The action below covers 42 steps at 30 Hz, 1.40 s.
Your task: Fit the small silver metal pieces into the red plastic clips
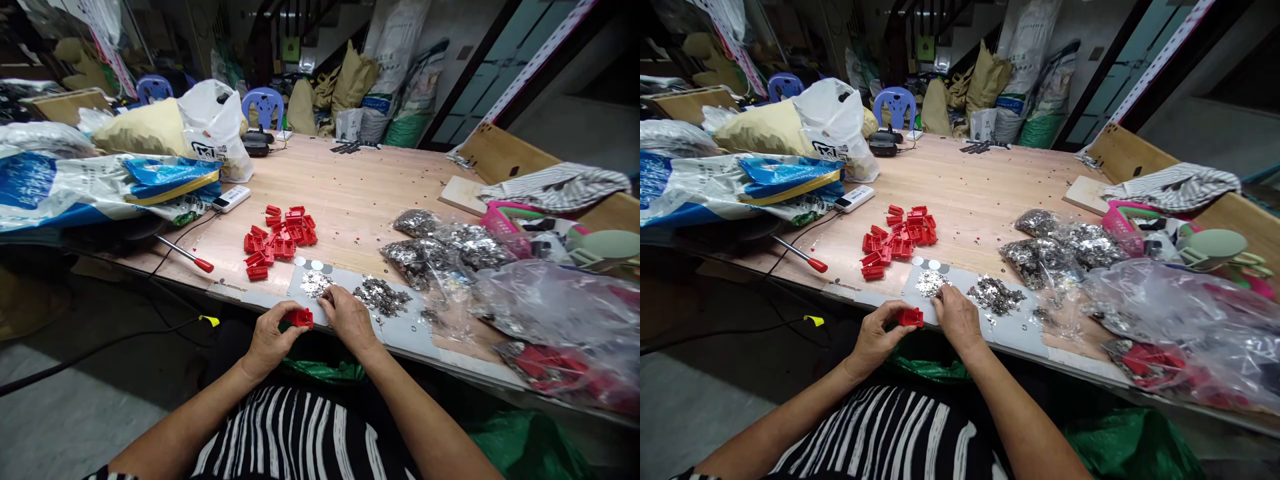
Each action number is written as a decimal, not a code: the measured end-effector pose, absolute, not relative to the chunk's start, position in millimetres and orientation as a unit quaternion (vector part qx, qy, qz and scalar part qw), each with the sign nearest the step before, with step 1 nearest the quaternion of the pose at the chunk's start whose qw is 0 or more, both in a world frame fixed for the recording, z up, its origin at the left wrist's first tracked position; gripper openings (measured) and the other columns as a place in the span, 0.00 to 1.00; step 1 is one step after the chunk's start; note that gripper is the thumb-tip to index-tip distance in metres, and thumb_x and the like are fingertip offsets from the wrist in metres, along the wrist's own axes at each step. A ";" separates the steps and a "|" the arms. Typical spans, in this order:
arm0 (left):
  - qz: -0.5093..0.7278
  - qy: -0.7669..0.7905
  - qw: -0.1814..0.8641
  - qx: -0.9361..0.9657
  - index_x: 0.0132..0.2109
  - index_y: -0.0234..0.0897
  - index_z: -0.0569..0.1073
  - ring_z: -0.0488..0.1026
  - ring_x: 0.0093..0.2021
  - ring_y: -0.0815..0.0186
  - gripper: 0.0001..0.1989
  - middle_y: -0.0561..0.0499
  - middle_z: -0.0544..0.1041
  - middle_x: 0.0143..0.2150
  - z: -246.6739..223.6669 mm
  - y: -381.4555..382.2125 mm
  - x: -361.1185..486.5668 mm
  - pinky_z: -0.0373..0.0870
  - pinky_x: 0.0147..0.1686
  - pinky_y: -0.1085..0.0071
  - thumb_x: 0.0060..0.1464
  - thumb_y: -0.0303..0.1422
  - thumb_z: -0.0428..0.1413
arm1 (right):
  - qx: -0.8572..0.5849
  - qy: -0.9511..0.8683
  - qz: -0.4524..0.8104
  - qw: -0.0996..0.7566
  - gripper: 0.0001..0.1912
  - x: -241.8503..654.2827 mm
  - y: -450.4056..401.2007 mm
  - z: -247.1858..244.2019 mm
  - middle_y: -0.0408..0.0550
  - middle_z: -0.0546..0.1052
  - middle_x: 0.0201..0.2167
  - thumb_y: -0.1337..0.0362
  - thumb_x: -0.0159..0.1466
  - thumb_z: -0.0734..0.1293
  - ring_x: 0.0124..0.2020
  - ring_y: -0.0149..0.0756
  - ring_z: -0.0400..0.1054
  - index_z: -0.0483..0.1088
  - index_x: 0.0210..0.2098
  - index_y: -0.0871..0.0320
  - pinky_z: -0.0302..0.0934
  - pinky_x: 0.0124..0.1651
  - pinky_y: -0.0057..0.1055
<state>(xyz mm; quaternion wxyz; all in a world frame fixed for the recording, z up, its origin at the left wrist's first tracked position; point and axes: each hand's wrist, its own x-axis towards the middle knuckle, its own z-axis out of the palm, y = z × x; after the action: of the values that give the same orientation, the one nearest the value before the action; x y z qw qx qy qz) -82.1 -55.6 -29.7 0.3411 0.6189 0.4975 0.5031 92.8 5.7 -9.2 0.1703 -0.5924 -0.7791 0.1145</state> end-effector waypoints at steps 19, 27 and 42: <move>0.558 0.408 0.522 0.499 0.45 0.37 0.70 0.73 0.43 0.67 0.15 0.50 0.74 0.42 -15.2 -40.5 -66.3 0.73 0.44 0.70 0.50 0.28 0.60 | -0.482 -0.626 0.536 0.299 0.13 111.3 -10.4 7.0 0.38 0.65 0.23 0.53 0.61 0.64 0.21 0.28 0.55 0.66 0.34 0.56 0.52 0.26 0.27; 0.517 0.417 0.505 0.551 0.47 0.36 0.72 0.75 0.42 0.65 0.16 0.47 0.76 0.44 -8.3 -45.4 -59.3 0.73 0.46 0.66 0.49 0.28 0.60 | -0.500 -0.660 0.474 0.300 0.11 114.6 -16.5 3.6 0.41 0.70 0.29 0.56 0.59 0.66 0.31 0.33 0.64 0.64 0.33 0.55 0.57 0.36 0.30; 0.541 0.372 0.640 0.399 0.48 0.37 0.75 0.75 0.45 0.63 0.22 0.48 0.79 0.43 -16.4 -42.7 -54.3 0.72 0.47 0.66 0.43 0.29 0.65 | -0.492 -0.559 0.578 0.332 0.18 118.2 -24.0 -4.0 0.38 0.70 0.24 0.48 0.57 0.68 0.17 0.25 0.57 0.61 0.33 0.55 0.50 0.21 0.26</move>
<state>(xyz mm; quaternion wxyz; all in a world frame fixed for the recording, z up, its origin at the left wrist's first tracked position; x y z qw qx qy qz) -54.3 -42.7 -16.4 0.6404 0.3994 0.3715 0.5407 118.2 -24.0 -4.0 0.3320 -0.4922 -0.5595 0.5784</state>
